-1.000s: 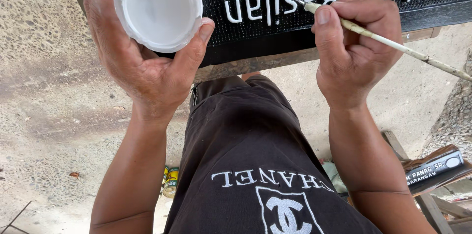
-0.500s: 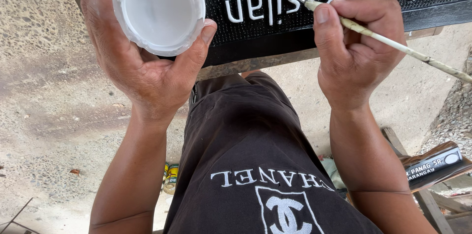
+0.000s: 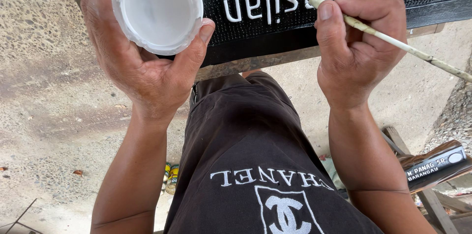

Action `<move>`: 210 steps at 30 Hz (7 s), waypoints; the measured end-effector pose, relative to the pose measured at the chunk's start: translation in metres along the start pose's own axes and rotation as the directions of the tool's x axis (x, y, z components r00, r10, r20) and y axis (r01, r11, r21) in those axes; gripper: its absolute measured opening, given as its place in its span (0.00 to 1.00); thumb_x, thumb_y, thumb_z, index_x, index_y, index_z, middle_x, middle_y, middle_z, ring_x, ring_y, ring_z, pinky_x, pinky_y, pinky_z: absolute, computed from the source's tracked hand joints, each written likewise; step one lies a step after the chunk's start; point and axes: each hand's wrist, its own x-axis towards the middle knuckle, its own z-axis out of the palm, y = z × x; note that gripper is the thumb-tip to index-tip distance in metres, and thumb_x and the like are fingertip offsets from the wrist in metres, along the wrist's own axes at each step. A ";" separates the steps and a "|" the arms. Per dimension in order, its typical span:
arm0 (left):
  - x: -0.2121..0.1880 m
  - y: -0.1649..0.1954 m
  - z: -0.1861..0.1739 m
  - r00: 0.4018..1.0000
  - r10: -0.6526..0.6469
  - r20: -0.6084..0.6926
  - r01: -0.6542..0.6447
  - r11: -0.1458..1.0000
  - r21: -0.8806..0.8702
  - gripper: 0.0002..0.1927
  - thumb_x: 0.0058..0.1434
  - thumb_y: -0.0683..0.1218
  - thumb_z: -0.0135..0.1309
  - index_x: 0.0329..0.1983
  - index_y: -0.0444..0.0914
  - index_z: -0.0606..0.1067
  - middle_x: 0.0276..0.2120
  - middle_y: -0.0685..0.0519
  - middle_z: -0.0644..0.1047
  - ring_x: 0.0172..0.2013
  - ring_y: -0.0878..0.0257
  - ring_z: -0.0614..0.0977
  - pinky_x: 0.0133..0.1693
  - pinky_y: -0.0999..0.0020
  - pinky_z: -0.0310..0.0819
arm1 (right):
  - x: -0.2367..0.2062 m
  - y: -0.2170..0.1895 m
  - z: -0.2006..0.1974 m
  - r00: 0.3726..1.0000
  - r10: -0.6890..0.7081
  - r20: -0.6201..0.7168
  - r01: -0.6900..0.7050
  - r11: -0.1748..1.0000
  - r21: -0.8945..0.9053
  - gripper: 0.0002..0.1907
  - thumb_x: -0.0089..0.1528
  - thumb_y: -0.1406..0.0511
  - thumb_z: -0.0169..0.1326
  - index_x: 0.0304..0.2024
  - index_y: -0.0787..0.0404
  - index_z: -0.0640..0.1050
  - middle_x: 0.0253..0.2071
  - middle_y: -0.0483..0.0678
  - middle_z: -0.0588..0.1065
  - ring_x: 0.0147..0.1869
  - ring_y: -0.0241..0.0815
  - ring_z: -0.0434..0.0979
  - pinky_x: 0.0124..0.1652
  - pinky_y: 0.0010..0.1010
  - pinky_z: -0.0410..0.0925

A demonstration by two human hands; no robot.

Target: The person sits on the floor, dips a small brush into a paint can, wipes the brush on a cloth, and then paints white letters on a black sign. The person repeatedly dips the brush into a small container and carefully fills in the lettering on the sign.

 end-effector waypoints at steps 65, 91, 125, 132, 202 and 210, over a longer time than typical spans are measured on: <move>-0.004 -0.007 0.002 1.000 0.001 -0.005 -0.001 1.000 0.003 0.48 0.59 0.52 0.74 0.76 0.49 0.57 0.67 0.53 0.64 0.66 0.59 0.68 0.65 0.59 0.69 | -0.002 0.008 -0.009 0.996 0.004 0.089 -0.005 1.000 0.013 0.08 0.76 0.75 0.55 0.46 0.66 0.69 0.35 0.52 0.74 0.26 0.30 0.70 0.22 0.17 0.64; -0.005 -0.008 0.002 1.000 0.001 0.012 -0.001 0.999 0.035 0.48 0.63 0.52 0.75 0.77 0.49 0.56 0.69 0.53 0.63 0.66 0.59 0.68 0.65 0.59 0.69 | -0.008 0.010 -0.017 0.997 0.026 0.068 -0.026 1.000 -0.013 0.08 0.75 0.76 0.56 0.44 0.67 0.70 0.36 0.53 0.74 0.25 0.31 0.69 0.22 0.18 0.62; -0.002 -0.005 0.001 1.000 0.012 0.008 -0.012 1.000 0.015 0.47 0.61 0.51 0.75 0.75 0.49 0.58 0.66 0.53 0.64 0.65 0.59 0.69 0.64 0.59 0.69 | -0.005 -0.004 -0.017 0.986 0.086 0.140 -0.076 0.994 -0.080 0.08 0.73 0.76 0.60 0.43 0.67 0.72 0.34 0.51 0.75 0.24 0.28 0.66 0.23 0.17 0.60; -0.003 -0.005 0.000 1.000 0.008 0.019 -0.008 1.000 0.003 0.47 0.61 0.51 0.74 0.76 0.49 0.57 0.66 0.53 0.64 0.65 0.59 0.69 0.64 0.60 0.69 | -0.008 0.003 -0.022 0.991 0.079 0.108 -0.074 0.996 -0.049 0.09 0.75 0.74 0.60 0.44 0.66 0.72 0.35 0.51 0.76 0.26 0.28 0.68 0.24 0.16 0.62; -0.001 0.115 0.036 0.965 0.133 0.225 -0.084 0.973 -0.213 0.41 0.61 0.49 0.74 0.70 0.47 0.61 0.60 0.54 0.70 0.57 0.61 0.78 0.57 0.69 0.80 | 0.005 -0.129 -0.096 0.928 0.232 0.292 -0.238 0.971 -0.014 0.07 0.76 0.74 0.55 0.44 0.73 0.71 0.37 0.60 0.77 0.38 0.42 0.83 0.41 0.26 0.80; -0.007 0.119 0.039 0.970 0.117 0.212 -0.071 0.975 -0.210 0.39 0.62 0.49 0.73 0.70 0.46 0.62 0.61 0.54 0.70 0.59 0.62 0.78 0.59 0.69 0.81 | -0.002 -0.126 -0.107 0.938 0.189 0.292 -0.227 0.969 0.100 0.07 0.76 0.73 0.56 0.45 0.72 0.71 0.37 0.60 0.77 0.38 0.43 0.83 0.41 0.28 0.81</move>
